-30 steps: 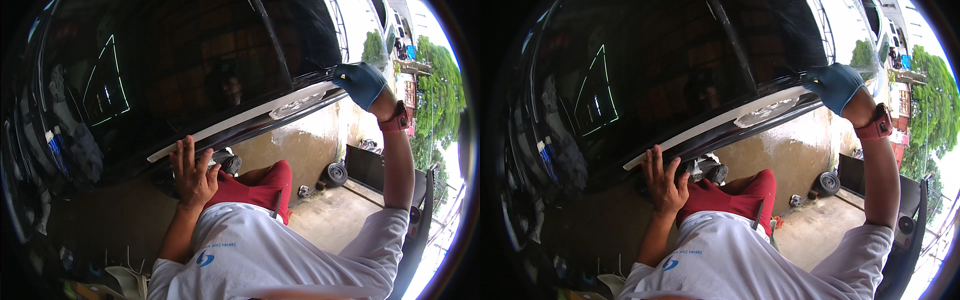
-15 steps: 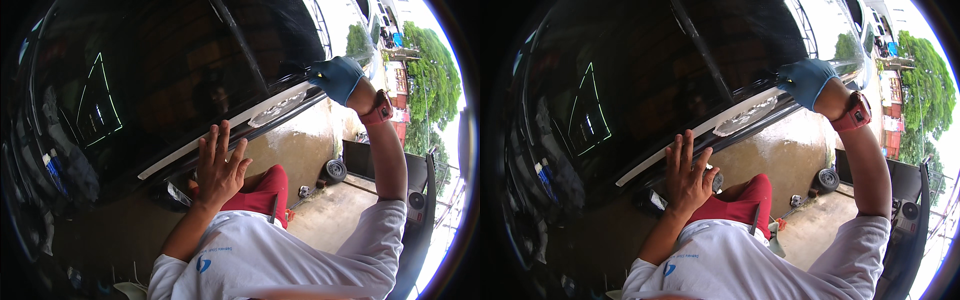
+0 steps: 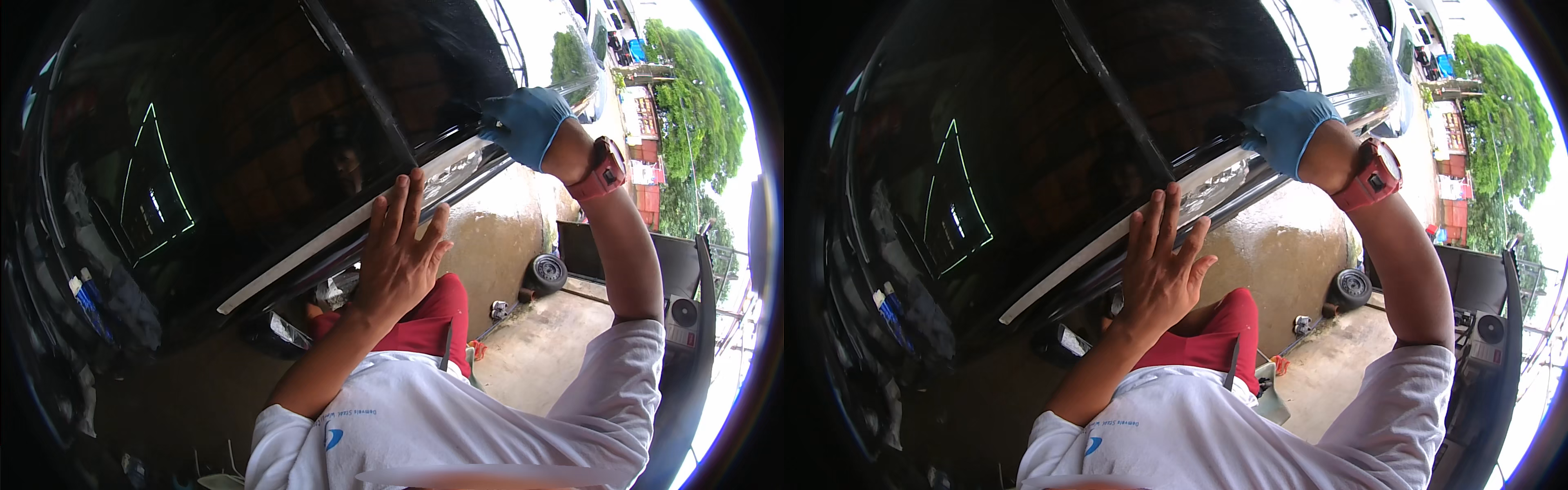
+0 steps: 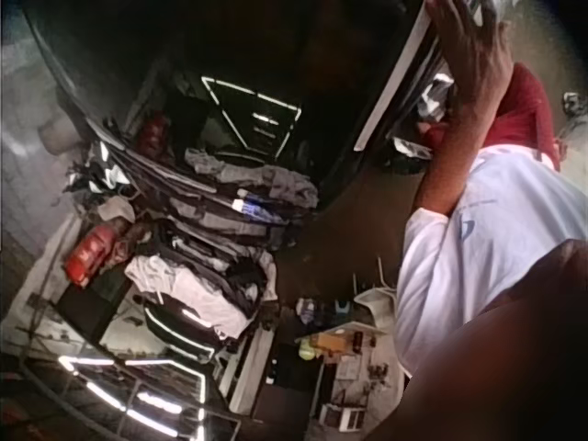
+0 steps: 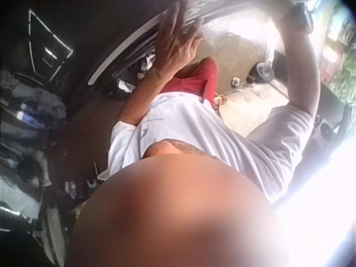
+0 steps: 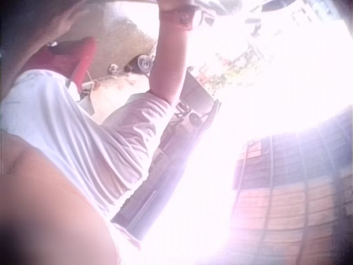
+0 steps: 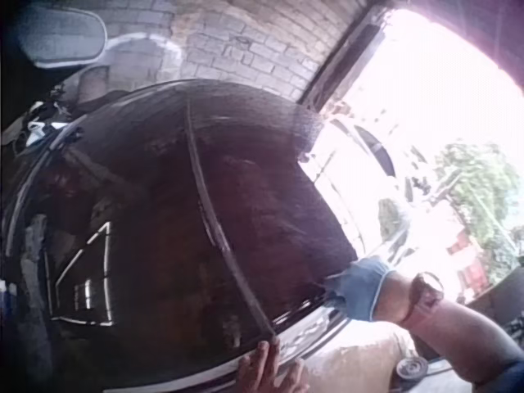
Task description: The person applies masking tape to the edges of a damaged area on a black car's rear quarter panel. They then use a tube of body filler to apply a white substance over the taped-off section, smoothing it with a gloved hand.
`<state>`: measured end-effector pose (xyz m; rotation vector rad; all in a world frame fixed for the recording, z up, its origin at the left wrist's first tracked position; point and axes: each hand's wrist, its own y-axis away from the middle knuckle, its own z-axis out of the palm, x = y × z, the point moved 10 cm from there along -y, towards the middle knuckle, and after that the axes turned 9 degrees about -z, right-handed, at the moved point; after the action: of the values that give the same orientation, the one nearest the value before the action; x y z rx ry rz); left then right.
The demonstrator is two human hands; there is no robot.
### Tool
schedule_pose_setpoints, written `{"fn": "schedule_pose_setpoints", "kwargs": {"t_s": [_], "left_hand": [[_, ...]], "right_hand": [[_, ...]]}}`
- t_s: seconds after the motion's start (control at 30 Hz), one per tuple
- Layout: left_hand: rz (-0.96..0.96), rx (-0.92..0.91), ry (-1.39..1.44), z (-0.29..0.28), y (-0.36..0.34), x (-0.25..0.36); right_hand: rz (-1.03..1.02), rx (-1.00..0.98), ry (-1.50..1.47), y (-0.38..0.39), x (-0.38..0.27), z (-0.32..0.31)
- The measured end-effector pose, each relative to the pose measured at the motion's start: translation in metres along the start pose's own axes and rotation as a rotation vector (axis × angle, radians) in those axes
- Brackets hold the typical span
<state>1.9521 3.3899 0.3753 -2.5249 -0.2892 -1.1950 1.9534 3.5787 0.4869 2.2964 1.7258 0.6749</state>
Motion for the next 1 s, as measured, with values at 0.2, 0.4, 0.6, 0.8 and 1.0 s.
{"fn": "schedule_pose_setpoints", "kwargs": {"t_s": [0.2, 0.4, 0.6, 0.8, 1.0], "left_hand": [[-0.007, -0.012, -0.015, 0.008, -0.004, -0.005], [-0.009, -0.024, -0.036, 0.009, -0.004, -0.006], [-0.006, -0.060, -0.079, 0.012, -0.001, -0.003], [-0.029, -0.064, -0.073, 0.013, -0.003, -0.001], [-0.007, -0.053, -0.020, 0.011, -0.019, 0.014]], "right_hand": [[0.001, -0.045, -0.196, 0.029, -0.015, -0.027], [0.124, -0.224, -0.646, 0.064, 0.014, -0.055], [0.077, -0.086, -0.267, 0.062, 0.096, -0.005], [0.055, -0.063, -0.140, 0.041, 0.120, 0.036], [0.078, -0.056, -0.080, 0.033, 0.112, 0.035]]}}
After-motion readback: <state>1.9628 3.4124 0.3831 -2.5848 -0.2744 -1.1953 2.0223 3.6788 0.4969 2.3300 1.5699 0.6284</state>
